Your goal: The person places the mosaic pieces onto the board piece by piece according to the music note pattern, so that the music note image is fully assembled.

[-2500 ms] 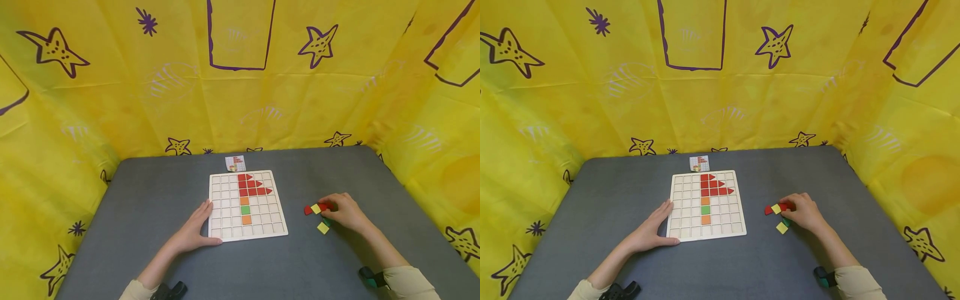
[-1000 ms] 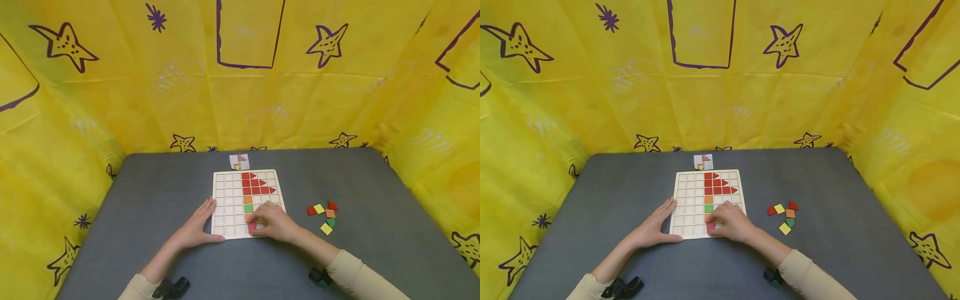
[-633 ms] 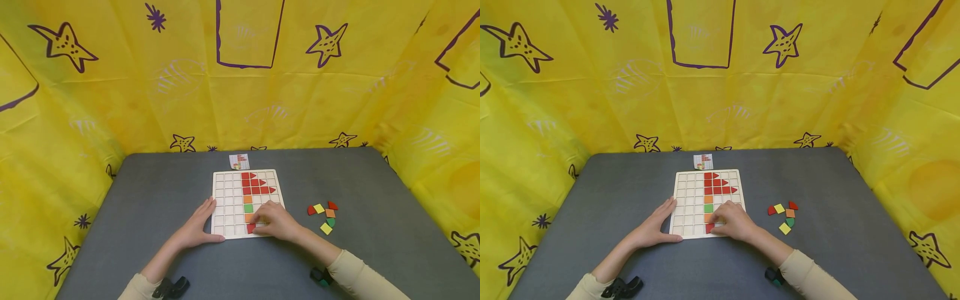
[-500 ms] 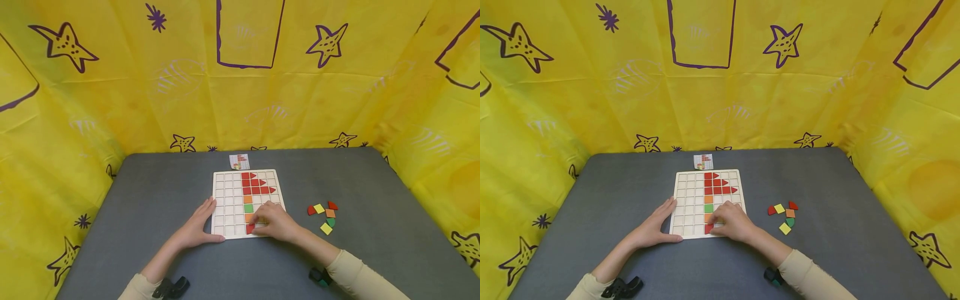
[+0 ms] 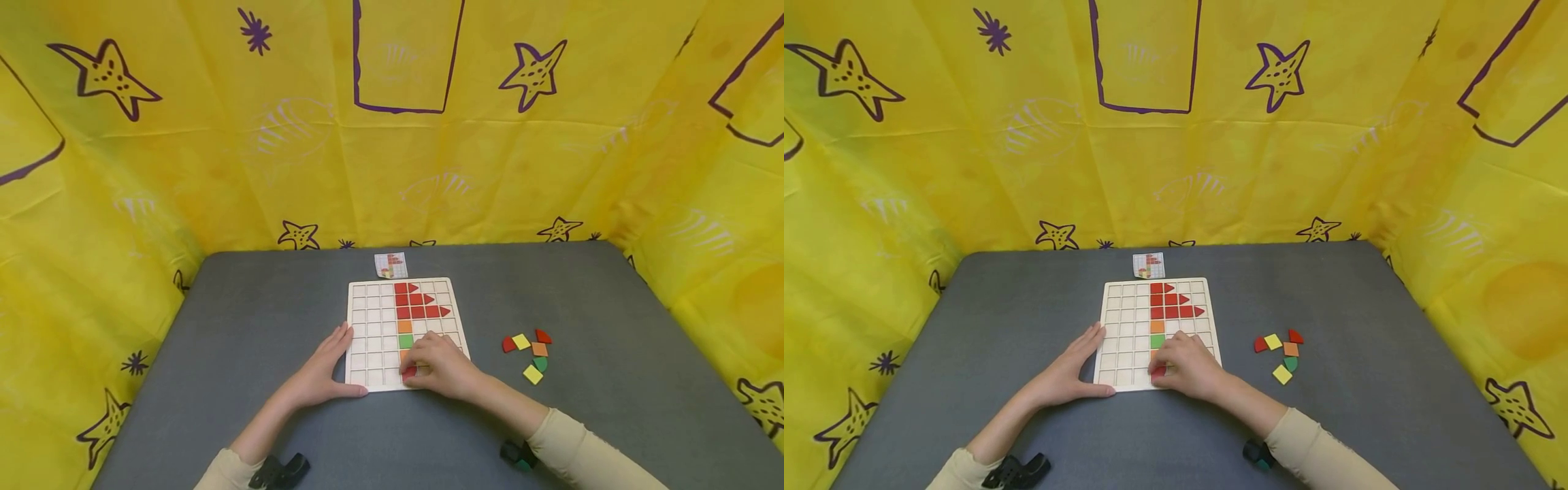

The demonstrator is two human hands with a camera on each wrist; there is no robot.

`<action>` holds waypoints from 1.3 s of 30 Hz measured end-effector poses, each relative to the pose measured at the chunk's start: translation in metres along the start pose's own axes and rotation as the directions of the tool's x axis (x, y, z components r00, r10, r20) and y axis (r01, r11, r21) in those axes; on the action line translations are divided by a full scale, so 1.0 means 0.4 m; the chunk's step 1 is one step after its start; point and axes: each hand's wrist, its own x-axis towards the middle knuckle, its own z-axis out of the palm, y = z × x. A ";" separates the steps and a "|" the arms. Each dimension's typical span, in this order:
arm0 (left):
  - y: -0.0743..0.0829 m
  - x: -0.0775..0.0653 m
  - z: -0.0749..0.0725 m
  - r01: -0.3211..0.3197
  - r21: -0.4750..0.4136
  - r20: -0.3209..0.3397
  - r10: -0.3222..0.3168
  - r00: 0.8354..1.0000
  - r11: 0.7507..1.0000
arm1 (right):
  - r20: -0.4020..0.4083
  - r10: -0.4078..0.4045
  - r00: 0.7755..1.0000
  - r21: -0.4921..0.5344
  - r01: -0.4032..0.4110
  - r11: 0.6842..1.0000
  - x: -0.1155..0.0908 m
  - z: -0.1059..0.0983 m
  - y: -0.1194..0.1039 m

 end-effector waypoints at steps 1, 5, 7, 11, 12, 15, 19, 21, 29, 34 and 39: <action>0.000 0.000 0.001 -0.001 0.000 0.000 0.001 1.000 1.000 | 0.001 0.000 1.000 -0.013 0.000 1.000 -0.001 0.001 0.000; 0.000 0.000 0.005 -0.004 0.003 -0.002 0.004 1.000 1.000 | 0.000 -0.003 1.000 -0.018 0.003 1.000 -0.002 0.002 0.001; 0.000 0.001 0.006 -0.004 0.001 -0.004 0.004 1.000 1.000 | 0.004 -0.007 1.000 -0.006 0.007 1.000 -0.003 0.001 0.003; 0.002 0.003 0.007 -0.003 0.000 -0.003 0.003 1.000 1.000 | 0.002 -0.024 1.000 0.029 0.024 0.999 -0.005 -0.004 0.011; 0.003 0.004 0.007 -0.004 0.001 -0.002 0.004 1.000 1.000 | -0.005 -0.027 1.000 0.036 0.027 0.999 -0.007 -0.006 0.015; 0.005 0.007 0.005 -0.007 0.002 -0.003 0.007 1.000 1.000 | -0.040 -0.030 0.999 0.084 0.033 0.996 -0.013 -0.017 0.031; 0.008 0.009 0.003 -0.004 0.000 -0.001 0.004 1.000 1.000 | -0.074 0.023 0.997 0.167 -0.010 0.986 -0.031 -0.039 0.052; 0.007 0.010 0.002 0.000 0.002 0.001 0.000 1.000 1.000 | -0.076 0.077 0.994 0.201 -0.060 0.978 -0.044 -0.051 0.063; 0.007 0.009 0.001 -0.002 -0.002 0.003 0.002 1.000 1.000 | -0.097 0.301 0.949 0.261 -0.268 0.928 -0.117 -0.101 0.122; 0.006 0.004 0.000 0.000 0.000 0.005 0.000 1.000 1.000 | -0.171 0.396 0.902 0.239 -0.352 0.905 -0.181 -0.135 0.163; 0.001 0.002 0.001 0.000 0.004 0.006 0.000 1.000 1.000 | -0.210 0.455 0.866 0.196 -0.418 0.887 -0.235 -0.158 0.196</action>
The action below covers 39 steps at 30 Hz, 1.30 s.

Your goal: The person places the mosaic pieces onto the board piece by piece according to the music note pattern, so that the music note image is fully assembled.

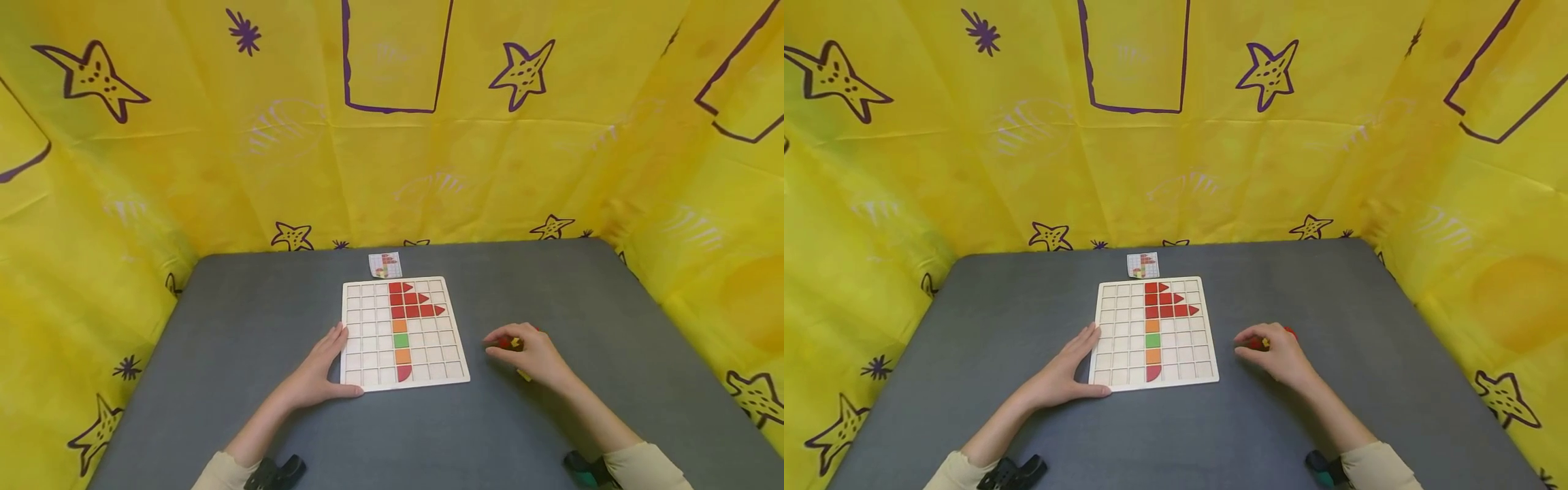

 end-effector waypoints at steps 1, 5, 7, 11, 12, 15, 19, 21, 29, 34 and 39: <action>-0.001 0.000 0.000 0.000 -0.001 -0.001 0.000 1.000 1.000 | -0.004 0.009 1.000 -0.006 -0.009 1.000 -0.003 -0.006 0.008; -0.008 -0.001 0.002 0.003 -0.002 -0.003 -0.003 1.000 1.000 | -0.008 0.038 0.999 -0.032 -0.038 0.999 -0.010 -0.026 0.037; -0.010 -0.002 0.004 0.003 -0.002 -0.003 -0.003 1.000 1.000 | -0.017 0.051 0.999 -0.057 -0.052 0.997 -0.010 -0.035 0.050; -0.010 -0.003 0.006 0.008 -0.008 -0.002 -0.008 1.000 1.000 | -0.055 0.055 0.997 -0.130 -0.061 0.990 -0.007 -0.050 0.070; -0.010 -0.004 0.006 0.009 -0.008 -0.003 -0.009 1.000 1.000 | -0.062 0.056 0.997 -0.149 -0.065 0.987 -0.007 -0.052 0.074; -0.007 -0.005 0.005 0.014 -0.009 -0.005 -0.014 1.000 1.000 | -0.059 0.074 0.996 -0.197 -0.084 0.977 -0.005 -0.056 0.082; -0.007 -0.005 0.006 0.018 -0.005 -0.004 -0.018 1.000 1.000 | -0.048 0.089 0.995 -0.244 -0.098 0.965 -0.002 -0.055 0.086; -0.006 -0.005 0.007 0.020 -0.003 -0.002 -0.020 1.000 1.000 | -0.049 0.089 0.995 -0.254 -0.099 0.962 0.000 -0.053 0.086; -0.002 -0.005 0.008 0.023 -0.003 -0.005 -0.023 1.000 1.000 | -0.048 0.104 0.993 -0.213 -0.112 0.971 0.005 -0.051 0.084; -0.001 -0.002 0.007 0.025 0.002 -0.008 -0.025 1.000 1.000 | -0.064 0.086 0.994 -0.156 -0.095 0.983 0.014 -0.045 0.073; 0.000 0.001 0.006 0.023 0.006 -0.012 -0.023 1.000 1.000 | -0.052 0.096 0.994 -0.079 -0.100 0.992 0.033 -0.018 0.029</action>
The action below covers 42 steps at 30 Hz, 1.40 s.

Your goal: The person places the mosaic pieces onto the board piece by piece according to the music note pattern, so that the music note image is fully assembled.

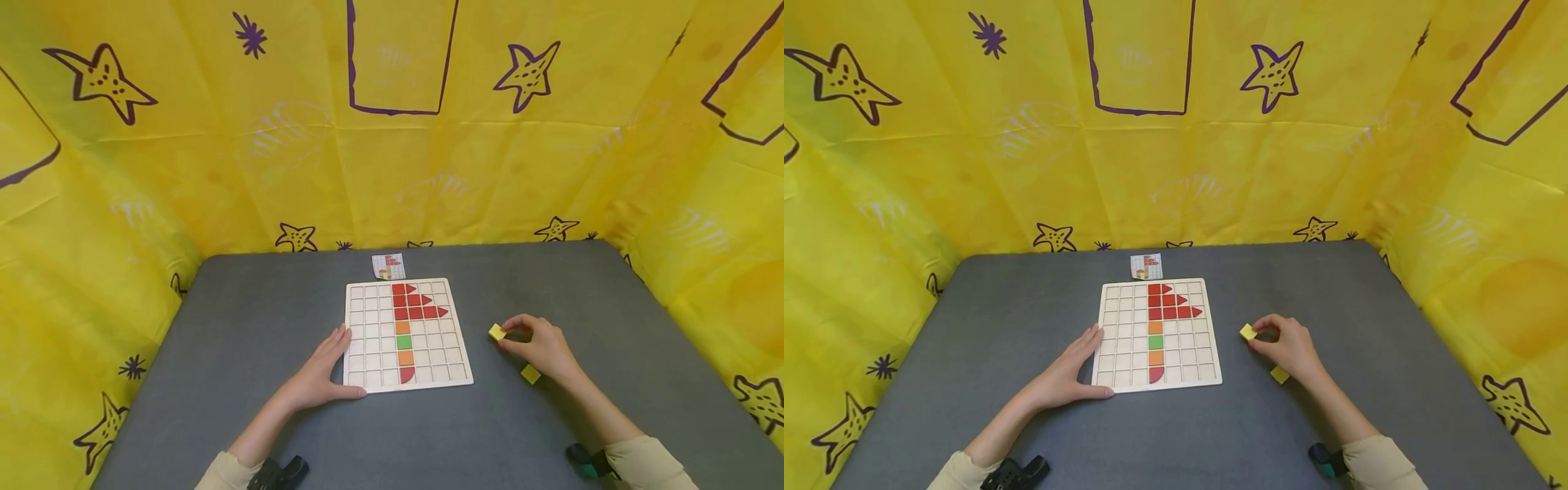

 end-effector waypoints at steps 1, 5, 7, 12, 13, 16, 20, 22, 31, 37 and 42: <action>-0.001 0.001 0.000 -0.001 0.001 0.000 0.001 1.000 1.000 | 0.005 0.001 1.000 0.016 -0.002 1.000 0.002 0.007 -0.012; -0.001 0.001 0.000 -0.006 0.002 0.002 0.006 1.000 1.000 | 0.022 -0.008 1.000 0.095 0.006 0.995 0.013 0.043 -0.064; -0.001 0.001 -0.001 -0.009 -0.004 0.001 0.009 1.000 1.000 | 0.029 -0.024 0.999 0.115 0.021 0.993 0.018 0.063 -0.089; -0.002 -0.001 -0.001 -0.009 -0.013 0.000 0.009 1.000 1.000 | 0.105 -0.108 0.989 0.173 0.089 0.981 0.032 0.110 -0.156; -0.002 -0.001 -0.001 -0.011 -0.014 -0.002 0.011 1.000 1.000 | 0.124 -0.126 0.984 0.188 0.102 0.977 0.034 0.119 -0.170; -0.001 -0.002 -0.003 -0.011 -0.014 -0.003 0.011 1.000 1.000 | 0.178 -0.214 0.961 0.210 0.175 0.962 0.041 0.150 -0.211; -0.003 -0.003 -0.004 -0.008 -0.010 0.001 0.008 1.000 1.000 | 0.215 -0.342 0.915 0.195 0.303 0.933 0.049 0.190 -0.255; -0.005 -0.003 -0.003 -0.008 -0.013 0.003 0.008 1.000 1.000 | 0.228 -0.394 0.890 0.170 0.362 0.916 0.055 0.208 -0.270; -0.006 -0.006 -0.004 -0.012 -0.023 0.011 0.012 1.000 1.000 | 0.314 -0.482 0.818 0.066 0.488 0.870 0.076 0.243 -0.312; -0.006 -0.006 -0.004 -0.011 -0.032 0.012 0.012 1.000 0.999 | 0.322 -0.531 0.783 0.054 0.545 0.837 0.078 0.245 -0.322; -0.010 -0.006 -0.003 -0.012 -0.025 0.011 0.012 1.000 1.000 | 0.317 -0.546 0.776 0.037 0.565 0.824 0.078 0.251 -0.326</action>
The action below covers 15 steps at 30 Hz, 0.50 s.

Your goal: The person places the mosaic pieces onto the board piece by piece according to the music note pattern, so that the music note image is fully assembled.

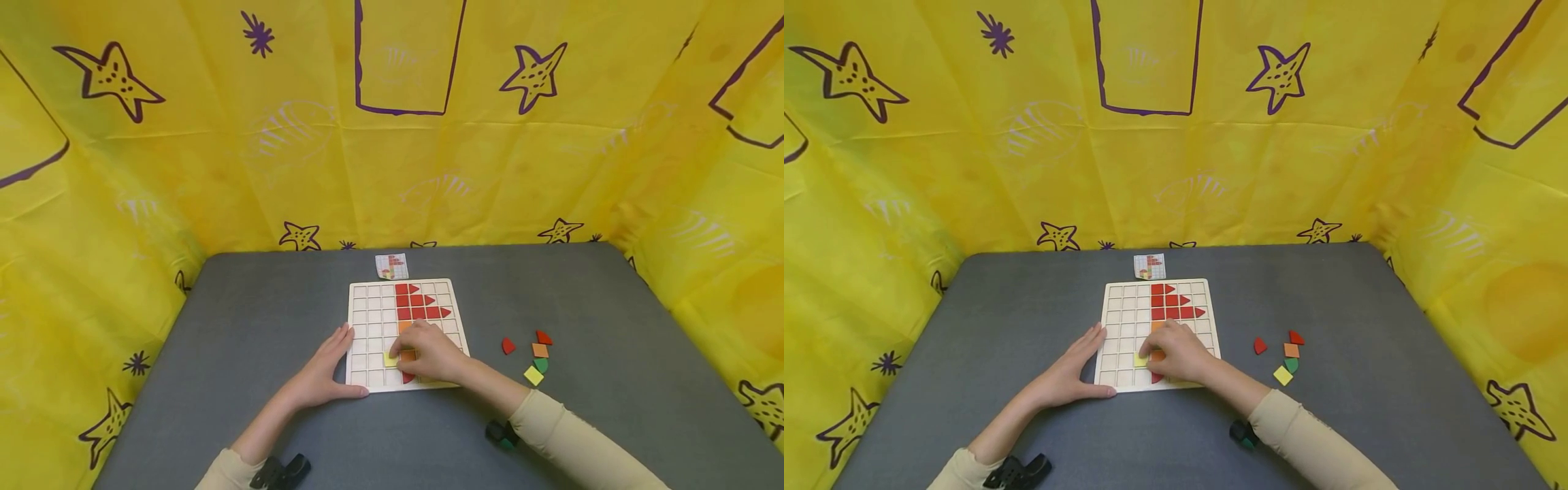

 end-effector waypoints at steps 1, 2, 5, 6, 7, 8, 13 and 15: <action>-0.001 0.000 0.000 0.001 0.002 0.000 -0.001 1.000 1.000 | 0.002 -0.003 1.000 -0.002 0.003 1.000 0.001 0.001 -0.001; -0.001 0.001 0.001 0.002 0.005 -0.001 -0.002 1.000 1.000 | 0.002 -0.007 1.000 -0.007 0.007 1.000 0.002 0.003 -0.001; 0.000 0.001 0.002 0.003 0.005 -0.001 -0.003 1.000 1.000 | 0.006 -0.010 1.000 -0.023 0.010 1.000 0.004 0.007 -0.002; 0.001 0.002 0.002 0.001 0.003 -0.001 -0.001 1.000 1.000 | 0.007 -0.004 1.000 -0.031 0.004 1.000 0.004 0.008 -0.002; 0.001 0.002 0.003 -0.002 0.001 -0.002 0.002 1.000 1.000 | 0.005 -0.003 1.000 -0.040 0.003 0.999 0.004 0.008 -0.002; 0.002 0.002 0.003 -0.004 0.000 -0.002 0.004 1.000 1.000 | 0.003 0.002 1.000 -0.048 -0.002 0.999 0.003 0.008 -0.002; 0.004 0.002 0.003 -0.005 0.007 -0.004 0.005 1.000 1.000 | -0.008 0.029 1.000 -0.038 -0.029 0.999 -0.006 0.002 -0.001; 0.004 0.001 0.002 -0.003 0.015 -0.006 0.003 1.000 1.000 | -0.024 0.037 0.999 -0.004 -0.037 0.999 -0.013 -0.004 0.003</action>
